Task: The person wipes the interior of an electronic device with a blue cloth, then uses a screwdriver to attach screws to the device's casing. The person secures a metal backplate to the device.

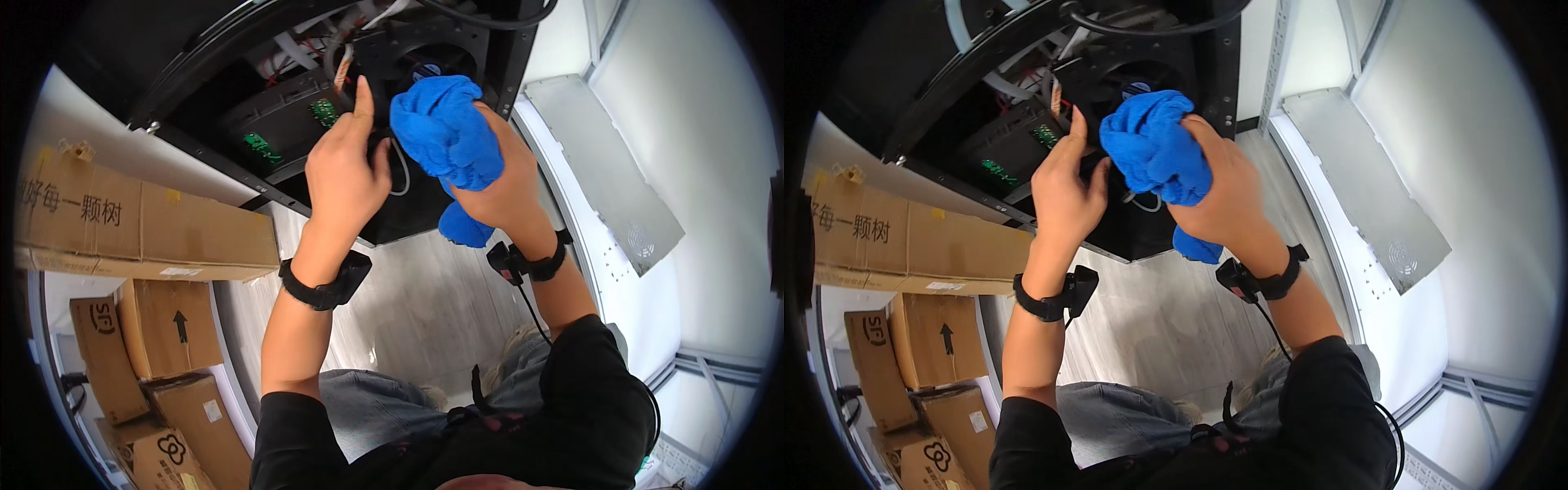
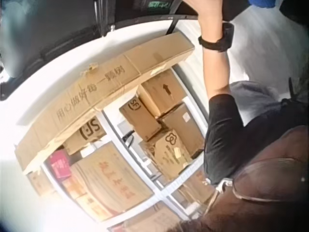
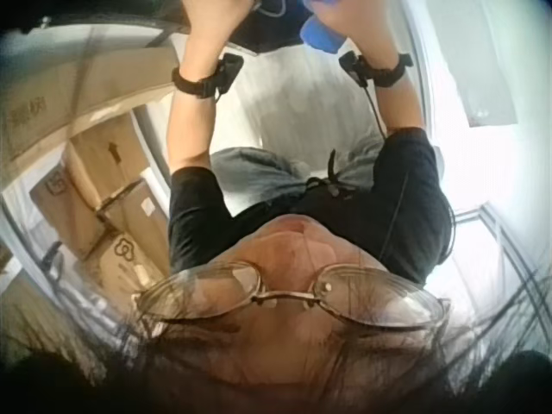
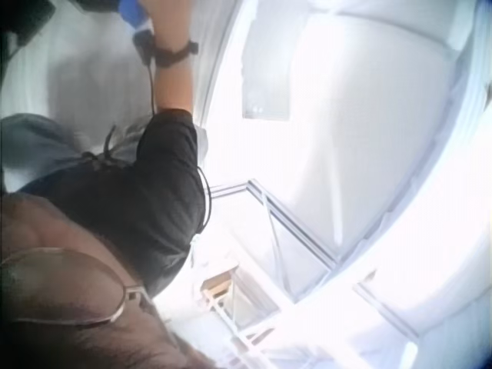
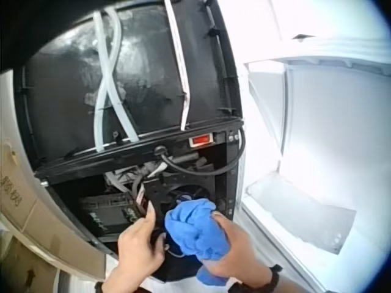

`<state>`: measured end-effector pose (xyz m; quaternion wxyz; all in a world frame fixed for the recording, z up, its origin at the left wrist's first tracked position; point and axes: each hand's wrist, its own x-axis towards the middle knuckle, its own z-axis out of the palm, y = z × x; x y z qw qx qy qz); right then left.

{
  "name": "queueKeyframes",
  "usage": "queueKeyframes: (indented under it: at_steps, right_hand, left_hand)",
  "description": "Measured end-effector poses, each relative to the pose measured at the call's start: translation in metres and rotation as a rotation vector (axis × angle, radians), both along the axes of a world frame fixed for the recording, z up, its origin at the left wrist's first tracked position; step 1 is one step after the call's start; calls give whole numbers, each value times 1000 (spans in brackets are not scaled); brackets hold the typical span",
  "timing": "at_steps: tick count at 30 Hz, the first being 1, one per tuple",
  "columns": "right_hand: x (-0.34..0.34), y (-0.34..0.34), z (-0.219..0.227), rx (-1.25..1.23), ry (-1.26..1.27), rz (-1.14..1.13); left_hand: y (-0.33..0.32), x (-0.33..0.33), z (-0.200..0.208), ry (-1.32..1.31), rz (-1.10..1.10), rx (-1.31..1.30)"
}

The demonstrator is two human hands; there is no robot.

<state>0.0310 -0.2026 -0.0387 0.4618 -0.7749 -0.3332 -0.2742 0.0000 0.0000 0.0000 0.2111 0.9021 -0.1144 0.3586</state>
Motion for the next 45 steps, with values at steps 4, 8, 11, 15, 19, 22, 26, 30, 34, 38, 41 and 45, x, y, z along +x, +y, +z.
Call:
queueKeyframes:
  at_steps: [4,8,11,15,19,22,26,30,34,38,41,45]
  right_hand:
    - [4,7,13,196,19,50]
    - [6,18,23,165,-119,24]
    - [0,22,36,88,-166,-9]
    - [3,28,48,78,-126,59]
    - [2,27,61,-44,-111,97]
    - [2,25,60,-108,-159,74]
    - [-2,22,50,-201,-184,63]
    - [1,25,59,-144,-196,87]
    - [4,32,44,-107,-215,132]
    - [-2,26,36,-108,-107,133]
    - [-1,22,31,-77,-80,135]
    - [4,22,36,-40,-147,91]
  left_hand:
    - [2,2,6,-25,4,-9]
    - [6,1,13,2,22,25]
    - [6,-2,10,5,15,-5]
    - [3,-1,12,18,-8,-3]
    - [0,-4,12,55,5,-80]
    - [6,0,10,-44,-15,-8]
    - [-1,-4,14,23,23,-103]
    - [1,-1,12,6,28,-81]
    - [7,8,5,-174,-45,-71]
    - [2,6,5,-121,-4,-68]
    - [5,7,-1,-120,67,-98]
    - [3,13,-2,-184,45,-109]
